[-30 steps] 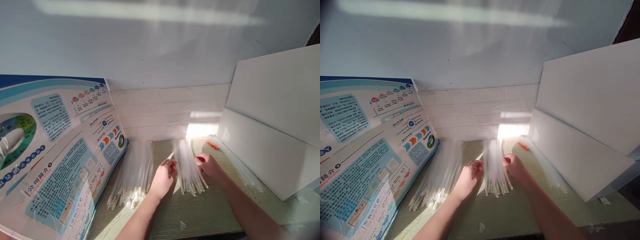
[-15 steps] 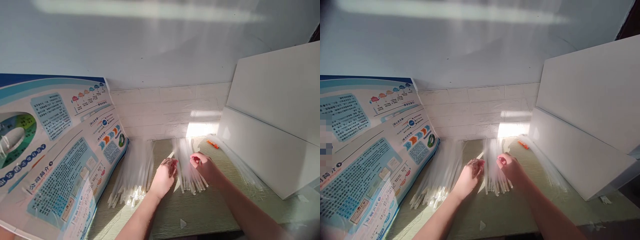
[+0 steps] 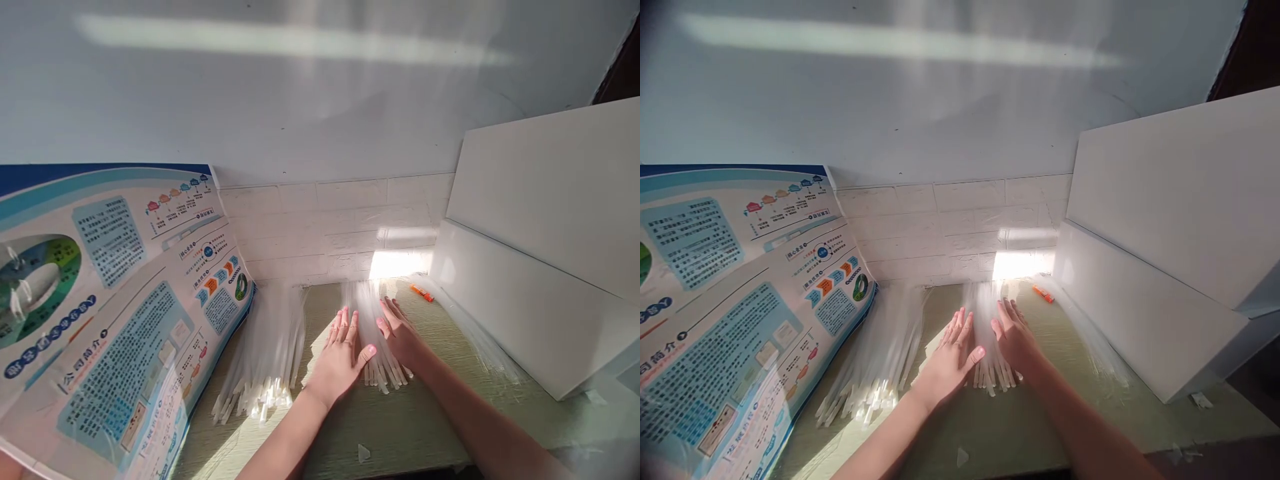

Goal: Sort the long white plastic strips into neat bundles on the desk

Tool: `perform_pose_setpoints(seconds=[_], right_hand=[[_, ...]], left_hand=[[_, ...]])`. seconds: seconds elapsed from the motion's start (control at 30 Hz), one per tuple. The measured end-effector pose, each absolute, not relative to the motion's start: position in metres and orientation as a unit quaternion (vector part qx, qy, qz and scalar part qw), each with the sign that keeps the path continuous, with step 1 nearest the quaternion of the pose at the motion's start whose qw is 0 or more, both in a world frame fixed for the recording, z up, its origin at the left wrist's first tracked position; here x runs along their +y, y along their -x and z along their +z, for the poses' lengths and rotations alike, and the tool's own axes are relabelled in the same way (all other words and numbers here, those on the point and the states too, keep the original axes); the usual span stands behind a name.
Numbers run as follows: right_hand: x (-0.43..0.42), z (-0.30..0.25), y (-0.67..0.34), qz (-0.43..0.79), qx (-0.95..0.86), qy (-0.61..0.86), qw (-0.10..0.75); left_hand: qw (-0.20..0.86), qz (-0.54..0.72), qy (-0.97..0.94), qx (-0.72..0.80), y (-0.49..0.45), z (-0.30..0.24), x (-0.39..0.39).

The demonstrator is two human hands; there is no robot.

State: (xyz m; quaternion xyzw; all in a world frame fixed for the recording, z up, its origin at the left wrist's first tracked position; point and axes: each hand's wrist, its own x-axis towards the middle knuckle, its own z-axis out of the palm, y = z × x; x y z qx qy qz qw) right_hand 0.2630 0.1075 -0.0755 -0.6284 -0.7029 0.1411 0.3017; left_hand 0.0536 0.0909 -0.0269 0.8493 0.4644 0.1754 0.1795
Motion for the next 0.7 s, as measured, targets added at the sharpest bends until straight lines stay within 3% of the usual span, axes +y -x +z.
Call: perform_pose_setpoints(seconds=[0.17, 0.43, 0.7], right_hand=[[0.115, -0.079, -0.274, 0.102, -0.669, 0.684, 0.272], [0.105, -0.062, -0.284, 0.063, -0.664, 0.681, 0.301], [0.163, -0.034, -0.301, 0.039, -0.695, 0.677, 0.238]], left_hand=[[0.212, 0.173, -0.831, 0.485, -0.050, -0.030, 0.094], [0.293, 0.253, -0.805, 0.449, -0.048, -0.024, 0.093], [0.303, 0.300, -0.766, 0.481, -0.045, -0.026, 0.097]])
